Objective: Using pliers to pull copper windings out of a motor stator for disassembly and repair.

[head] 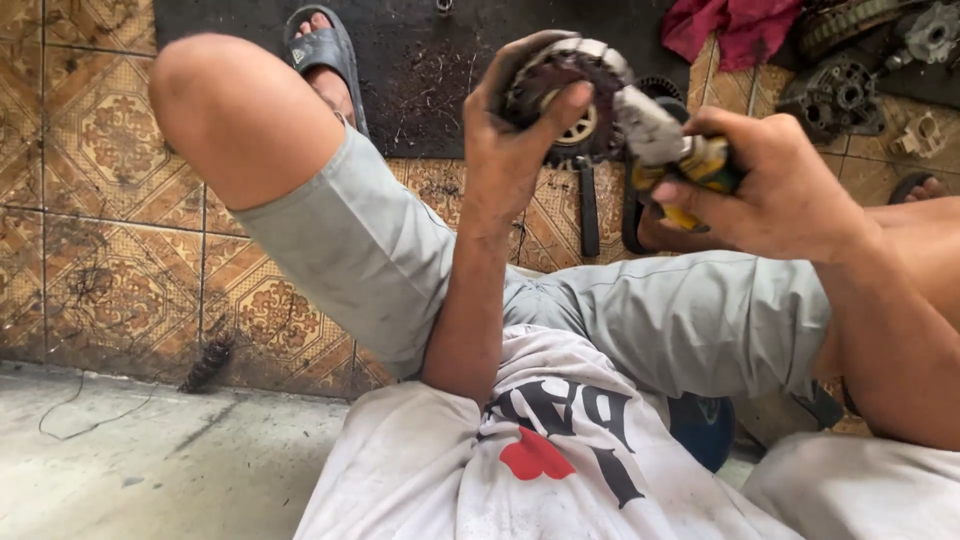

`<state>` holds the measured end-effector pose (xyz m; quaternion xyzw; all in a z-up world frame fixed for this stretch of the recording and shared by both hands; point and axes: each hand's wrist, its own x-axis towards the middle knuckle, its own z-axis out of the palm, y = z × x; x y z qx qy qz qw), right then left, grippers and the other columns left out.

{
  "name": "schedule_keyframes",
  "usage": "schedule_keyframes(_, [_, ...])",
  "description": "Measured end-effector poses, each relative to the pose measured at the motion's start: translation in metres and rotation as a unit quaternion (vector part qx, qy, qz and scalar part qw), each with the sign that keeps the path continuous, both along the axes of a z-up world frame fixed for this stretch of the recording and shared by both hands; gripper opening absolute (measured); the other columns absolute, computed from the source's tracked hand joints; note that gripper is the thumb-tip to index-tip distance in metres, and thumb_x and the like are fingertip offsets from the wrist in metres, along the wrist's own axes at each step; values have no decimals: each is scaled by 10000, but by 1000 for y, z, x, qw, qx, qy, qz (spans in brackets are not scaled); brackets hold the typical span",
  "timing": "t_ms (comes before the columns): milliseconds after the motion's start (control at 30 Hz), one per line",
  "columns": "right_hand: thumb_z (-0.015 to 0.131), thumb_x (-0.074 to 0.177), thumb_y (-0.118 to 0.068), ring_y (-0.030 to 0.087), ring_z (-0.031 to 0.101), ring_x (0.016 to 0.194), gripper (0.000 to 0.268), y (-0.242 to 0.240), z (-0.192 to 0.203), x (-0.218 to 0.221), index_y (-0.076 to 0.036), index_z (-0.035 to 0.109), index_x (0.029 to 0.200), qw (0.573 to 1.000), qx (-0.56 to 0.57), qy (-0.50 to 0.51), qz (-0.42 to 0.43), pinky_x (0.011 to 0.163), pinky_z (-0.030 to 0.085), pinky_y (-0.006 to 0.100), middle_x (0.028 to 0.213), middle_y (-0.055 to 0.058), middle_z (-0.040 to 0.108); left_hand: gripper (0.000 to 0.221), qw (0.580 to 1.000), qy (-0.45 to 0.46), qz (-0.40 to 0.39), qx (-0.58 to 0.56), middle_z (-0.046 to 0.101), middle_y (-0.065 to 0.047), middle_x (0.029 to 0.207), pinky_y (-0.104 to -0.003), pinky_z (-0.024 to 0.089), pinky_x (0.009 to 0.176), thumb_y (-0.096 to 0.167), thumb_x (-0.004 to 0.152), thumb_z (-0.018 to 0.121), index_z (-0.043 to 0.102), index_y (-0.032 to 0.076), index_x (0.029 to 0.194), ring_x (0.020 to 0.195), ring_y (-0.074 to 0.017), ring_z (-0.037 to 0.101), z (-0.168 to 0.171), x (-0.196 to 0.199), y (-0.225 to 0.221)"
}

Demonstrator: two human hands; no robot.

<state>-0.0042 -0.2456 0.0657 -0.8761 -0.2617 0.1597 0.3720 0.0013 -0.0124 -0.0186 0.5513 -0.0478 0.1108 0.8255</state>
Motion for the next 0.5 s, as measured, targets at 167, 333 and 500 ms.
schedule_keyframes(167, [791,936,-138,108,569,734,282,-14,-3,-3,30,624,1089,999,12,17,-30,658,497,270,881,69,687,390,989,-26,33,-142,733,-115,1142,-452,682,852,283,932,856,667,153,1247,1038,-280,732,-15,5,2])
schedule_keyframes(333, [692,1002,-132,146,589,819,258,-7,-4,0,41,626,1183,995,62,57,-55,729,498,273,948,70,639,502,935,63,15,-349,736,-183,1101,-477,648,797,216,814,948,653,68,1191,943,-330,737,-35,17,-7])
schedule_keyframes(500, [806,950,-193,207,583,559,322,5,-15,4,31,614,1081,996,-79,-38,-32,529,495,342,819,116,699,491,917,100,124,-365,730,-108,1017,-300,634,674,302,798,902,645,64,1142,836,-219,724,-28,19,-13])
